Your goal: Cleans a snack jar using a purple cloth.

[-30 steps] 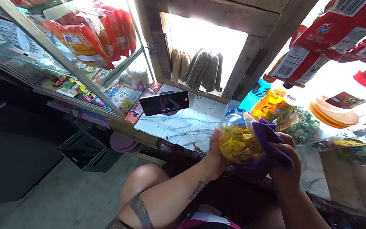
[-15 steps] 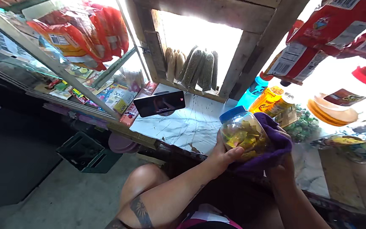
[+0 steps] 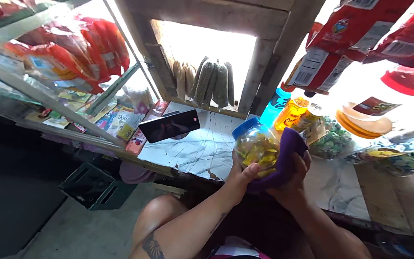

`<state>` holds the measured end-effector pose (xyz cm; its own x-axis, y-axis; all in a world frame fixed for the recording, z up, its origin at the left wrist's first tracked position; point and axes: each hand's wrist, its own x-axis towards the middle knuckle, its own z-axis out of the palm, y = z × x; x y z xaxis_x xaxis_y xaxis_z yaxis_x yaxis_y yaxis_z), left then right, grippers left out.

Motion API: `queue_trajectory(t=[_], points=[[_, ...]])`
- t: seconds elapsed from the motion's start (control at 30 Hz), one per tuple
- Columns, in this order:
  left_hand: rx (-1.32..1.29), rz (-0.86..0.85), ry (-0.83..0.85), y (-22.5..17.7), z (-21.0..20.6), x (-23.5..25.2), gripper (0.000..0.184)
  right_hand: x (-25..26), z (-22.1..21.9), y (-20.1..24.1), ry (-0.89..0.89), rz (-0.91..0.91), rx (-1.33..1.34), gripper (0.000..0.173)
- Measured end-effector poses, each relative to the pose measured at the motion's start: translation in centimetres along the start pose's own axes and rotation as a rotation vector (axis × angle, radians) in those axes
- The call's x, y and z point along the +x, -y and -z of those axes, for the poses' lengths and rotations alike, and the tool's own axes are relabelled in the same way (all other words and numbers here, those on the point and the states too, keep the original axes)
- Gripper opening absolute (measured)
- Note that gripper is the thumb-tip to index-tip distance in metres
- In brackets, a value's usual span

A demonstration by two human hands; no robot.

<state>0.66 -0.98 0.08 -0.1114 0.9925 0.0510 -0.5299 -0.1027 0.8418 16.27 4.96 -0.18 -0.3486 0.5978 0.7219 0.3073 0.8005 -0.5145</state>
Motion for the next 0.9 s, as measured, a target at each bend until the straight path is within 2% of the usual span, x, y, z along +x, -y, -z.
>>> queue_trajectory(t=[0.1, 0.2, 0.27, 0.37, 0.47, 0.57, 0.63, 0.7, 0.77, 0.8, 0.9], points=[[-0.027, -0.043, 0.020, 0.2, 0.2, -0.2, 0.118, 0.0, -0.1, -0.3, 0.005, 0.070, -0.024, 0.080], [-0.112, -0.070, 0.037, 0.0, 0.2, -0.4, 0.084, 0.5, 0.1, -0.7, 0.004, 0.143, -0.015, 0.071], [-0.149, -0.078, 0.062, -0.4, 0.1, -0.5, 0.070, 0.8, 0.2, -1.0, -0.006, 0.200, 0.022, 0.063], [-0.226, -0.113, 0.116, -0.5, 0.3, -0.5, 0.061, 1.3, 0.8, -1.3, -0.003, 0.252, 0.170, 0.057], [-0.271, -0.128, 0.199, -0.7, 0.5, -0.6, 0.059, 1.6, 1.4, -1.2, -0.010, 0.254, 0.341, 0.039], [-0.248, -0.116, 0.232, -0.9, 0.2, -1.3, 0.059, 1.8, 1.8, -0.7, -0.033, 0.159, 0.426, 0.023], [-0.210, -0.113, 0.276, -0.7, 0.3, -1.8, 0.057, 1.5, 2.0, -0.3, -0.011, 0.051, 0.498, 0.028], [-0.135, -0.140, 0.361, -0.5, 0.9, -2.4, 0.055, 0.8, 3.0, 0.9, 0.041, -0.141, 0.611, 0.043], [-0.100, -0.174, 0.453, -0.1, 1.6, -2.9, 0.050, 0.5, 3.8, 2.2, 0.042, -0.374, 0.767, 0.034], [-0.087, -0.192, 0.497, 0.2, 1.9, -3.0, 0.049, 0.7, 4.0, 2.4, 0.047, -0.431, 0.872, 0.029], [-0.047, -0.224, 0.543, 0.4, 2.5, -3.1, 0.050, 1.2, 4.3, 2.3, 0.131, -0.449, 1.003, 0.031]])
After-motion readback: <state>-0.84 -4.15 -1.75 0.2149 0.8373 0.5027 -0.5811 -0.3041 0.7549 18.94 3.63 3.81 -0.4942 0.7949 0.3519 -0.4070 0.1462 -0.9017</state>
